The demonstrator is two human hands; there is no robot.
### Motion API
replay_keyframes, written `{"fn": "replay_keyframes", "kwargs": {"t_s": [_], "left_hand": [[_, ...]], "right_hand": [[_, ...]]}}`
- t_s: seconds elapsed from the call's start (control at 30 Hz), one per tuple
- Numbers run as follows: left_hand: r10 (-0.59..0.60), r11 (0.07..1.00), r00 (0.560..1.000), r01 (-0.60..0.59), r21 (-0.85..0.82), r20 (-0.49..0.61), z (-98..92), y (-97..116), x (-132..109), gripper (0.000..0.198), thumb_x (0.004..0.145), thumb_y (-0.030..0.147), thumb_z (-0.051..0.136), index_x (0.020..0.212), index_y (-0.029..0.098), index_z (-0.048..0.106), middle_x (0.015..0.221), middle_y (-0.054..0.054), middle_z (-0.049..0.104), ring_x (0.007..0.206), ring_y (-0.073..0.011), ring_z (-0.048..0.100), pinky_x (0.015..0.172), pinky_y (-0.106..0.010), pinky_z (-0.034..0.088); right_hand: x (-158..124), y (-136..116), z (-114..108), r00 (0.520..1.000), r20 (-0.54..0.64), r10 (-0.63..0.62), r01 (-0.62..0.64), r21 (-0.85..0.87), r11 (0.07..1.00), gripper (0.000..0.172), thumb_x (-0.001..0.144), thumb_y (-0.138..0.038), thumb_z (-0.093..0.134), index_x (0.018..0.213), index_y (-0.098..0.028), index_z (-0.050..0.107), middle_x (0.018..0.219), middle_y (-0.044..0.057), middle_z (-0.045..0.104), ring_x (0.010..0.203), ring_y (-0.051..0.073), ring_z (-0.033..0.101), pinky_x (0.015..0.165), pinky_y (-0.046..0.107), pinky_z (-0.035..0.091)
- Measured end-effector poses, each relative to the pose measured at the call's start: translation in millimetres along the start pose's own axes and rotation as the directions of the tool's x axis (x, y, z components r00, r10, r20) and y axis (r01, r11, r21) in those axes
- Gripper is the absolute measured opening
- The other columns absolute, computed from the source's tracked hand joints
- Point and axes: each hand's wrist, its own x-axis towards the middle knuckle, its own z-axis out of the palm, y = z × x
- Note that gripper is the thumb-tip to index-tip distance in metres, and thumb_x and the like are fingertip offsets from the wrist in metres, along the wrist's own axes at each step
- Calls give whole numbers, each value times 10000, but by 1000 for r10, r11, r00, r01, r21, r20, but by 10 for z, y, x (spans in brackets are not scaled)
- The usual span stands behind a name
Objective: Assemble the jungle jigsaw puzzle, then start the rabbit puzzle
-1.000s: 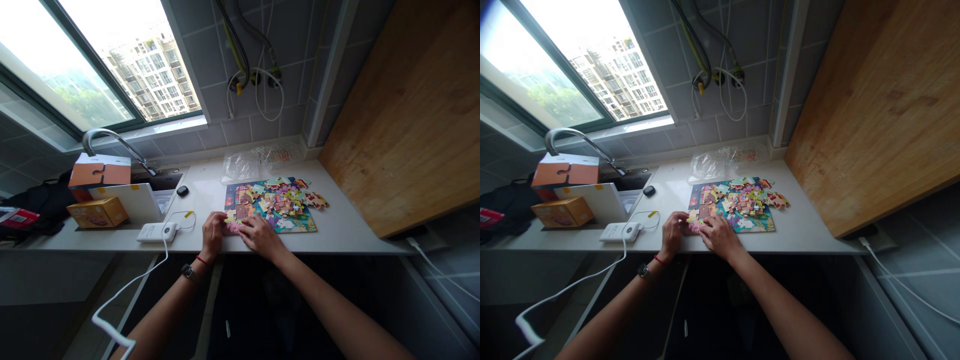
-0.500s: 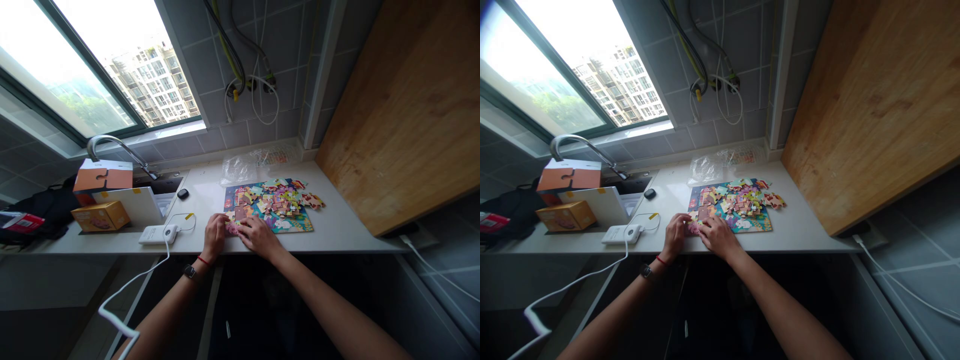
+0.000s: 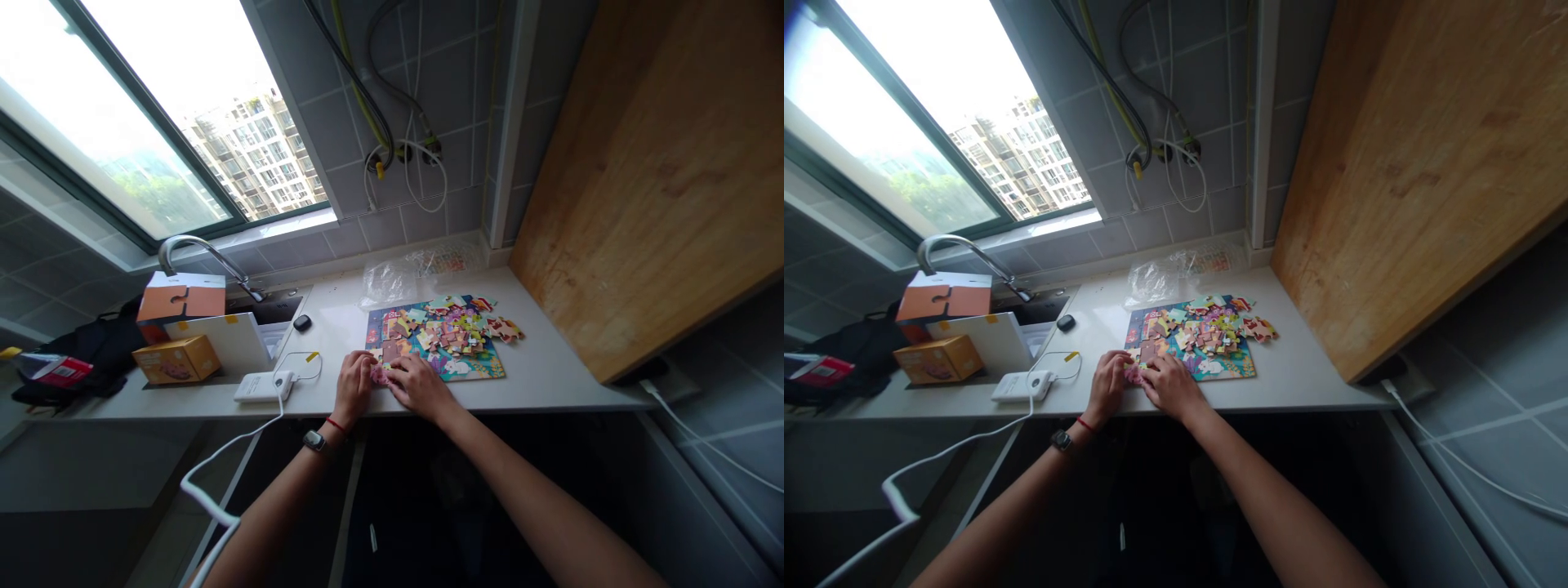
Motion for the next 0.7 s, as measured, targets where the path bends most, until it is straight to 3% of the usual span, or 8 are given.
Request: {"fn": "replay_keyframes", "kwargs": {"t_s": [0.33,0.53,0.7], "left_hand": [[47,998,999,-48,45,13,18,21,12,380,1130,346,304,1047,218,653,1109,-100,676,1062,-258,625,962,-446,532],[91,995,996,-92,38,22,7,12,6,517,1143,375,168,1042,207,646,1111,-108,678,1066,-251,626,964,-433,531],[69,997,997,-70,15,21,25,-12,9,520,1135,417,182,1057,210,653,1101,-109,666,1062,-262,616,1003,-452,508]], "right_hand": [[11,11,4,1000,-15,-1,1,-1,1000,171,1007,-284,657,1102,-253,796,1186,76,735,1115,253,619,1007,405,515],[16,-20,-33,1000,13,-11,12,-67,998,199,1014,-279,643,1151,-228,778,1205,93,732,1131,272,622,1014,405,522],[27,-73,-51,999,44,0,7,-152,988,244,1044,-285,586,1219,-215,741,1268,125,692,1191,270,604,1039,397,508]]}}
